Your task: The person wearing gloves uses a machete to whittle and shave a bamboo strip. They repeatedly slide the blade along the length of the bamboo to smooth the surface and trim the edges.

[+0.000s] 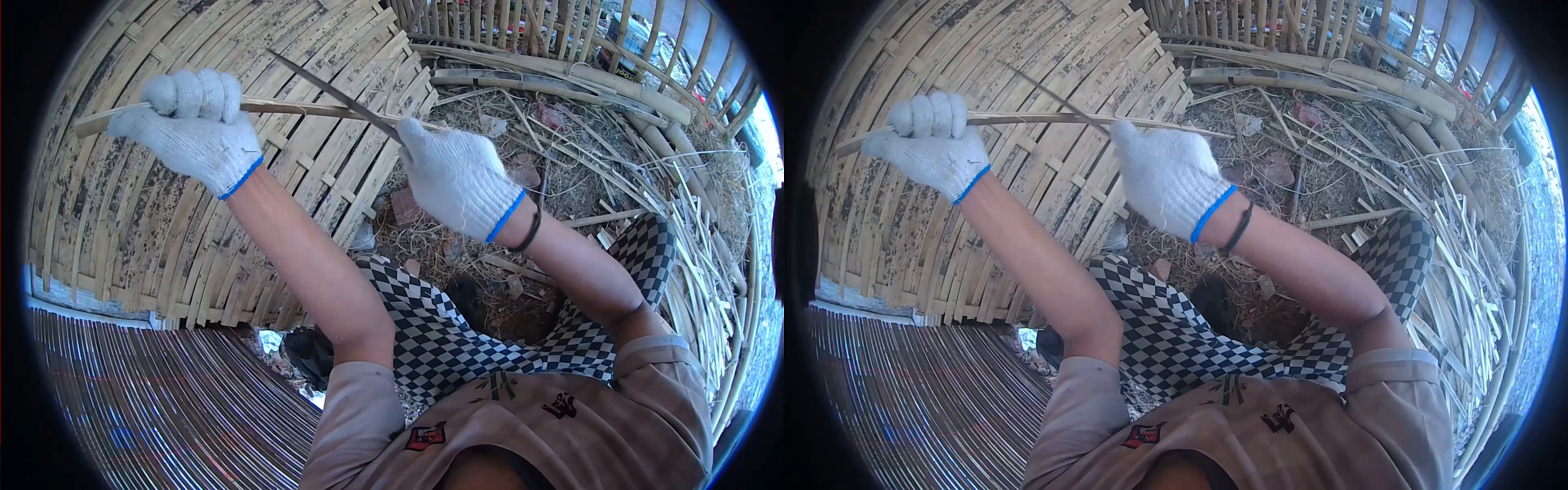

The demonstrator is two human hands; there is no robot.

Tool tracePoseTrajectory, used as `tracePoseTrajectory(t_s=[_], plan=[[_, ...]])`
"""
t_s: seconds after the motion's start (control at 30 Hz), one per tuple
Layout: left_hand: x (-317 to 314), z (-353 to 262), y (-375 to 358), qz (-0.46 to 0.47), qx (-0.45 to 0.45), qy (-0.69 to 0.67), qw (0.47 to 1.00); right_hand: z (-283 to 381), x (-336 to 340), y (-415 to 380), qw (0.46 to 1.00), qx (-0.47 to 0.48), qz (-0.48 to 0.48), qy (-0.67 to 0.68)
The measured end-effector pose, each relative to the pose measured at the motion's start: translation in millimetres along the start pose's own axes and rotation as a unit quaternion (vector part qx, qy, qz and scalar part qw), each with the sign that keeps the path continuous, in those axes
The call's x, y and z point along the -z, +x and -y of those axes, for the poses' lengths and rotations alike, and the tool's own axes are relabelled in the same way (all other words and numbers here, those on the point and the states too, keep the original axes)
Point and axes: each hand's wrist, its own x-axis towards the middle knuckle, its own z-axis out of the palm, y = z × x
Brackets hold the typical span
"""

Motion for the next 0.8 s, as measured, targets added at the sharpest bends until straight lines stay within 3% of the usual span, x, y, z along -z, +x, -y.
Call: tracePoseTrajectory(t_s=[0.03,0.13,0.2,0.27,0.37,0.5,0.53,0.6,0.67,0.8], plan=[[-1.8,0.5,4.2,0.07,0.032,-0.086,0.993,12.8,8.0,-4.4,1.0,0.014,-0.017,0.021],[-15.1,1.0,1.2,0.042,0.021,-0.036,0.998,16.2,-16.2,-8.4,0.997,-0.006,-0.045,0.059],[-10.1,-0.3,-1.4,0.072,0.042,-0.075,0.994,-14.7,-46.7,-1.8,0.996,-0.084,0.003,0.015],[-13.4,-3.1,-2.5,0.077,0.045,-0.073,0.993,-45.6,-66.8,5.2,0.997,-0.063,-0.008,0.04],[-27.3,-4.1,-3.7,0.053,0.024,-0.028,0.998,-12.4,-31.8,-5.2,0.998,-0.054,-0.038,0.022],[-21.5,-2.8,3.9,0.098,0.041,-0.082,0.991,10.8,-17.6,-21.4,0.998,-0.009,-0.044,0.052],[-20.6,-3.8,3.4,0.097,0.046,-0.083,0.991,-5.2,-35.8,-17.5,0.997,-0.013,-0.041,0.071],[-20.4,-10.2,-0.1,0.087,0.047,-0.071,0.993,-55.2,-80.6,-5.3,0.992,-0.119,0.024,-0.044],[-24.5,-9.2,-4.8,0.08,0.046,-0.05,0.994,-119.5,-127.5,-10.0,0.985,-0.152,0.04,-0.067],[-38.7,-1.5,-5.0,0.05,0.01,-0.042,0.998,-164.0,-143.5,-29.4,0.968,-0.231,0.081,-0.046]])
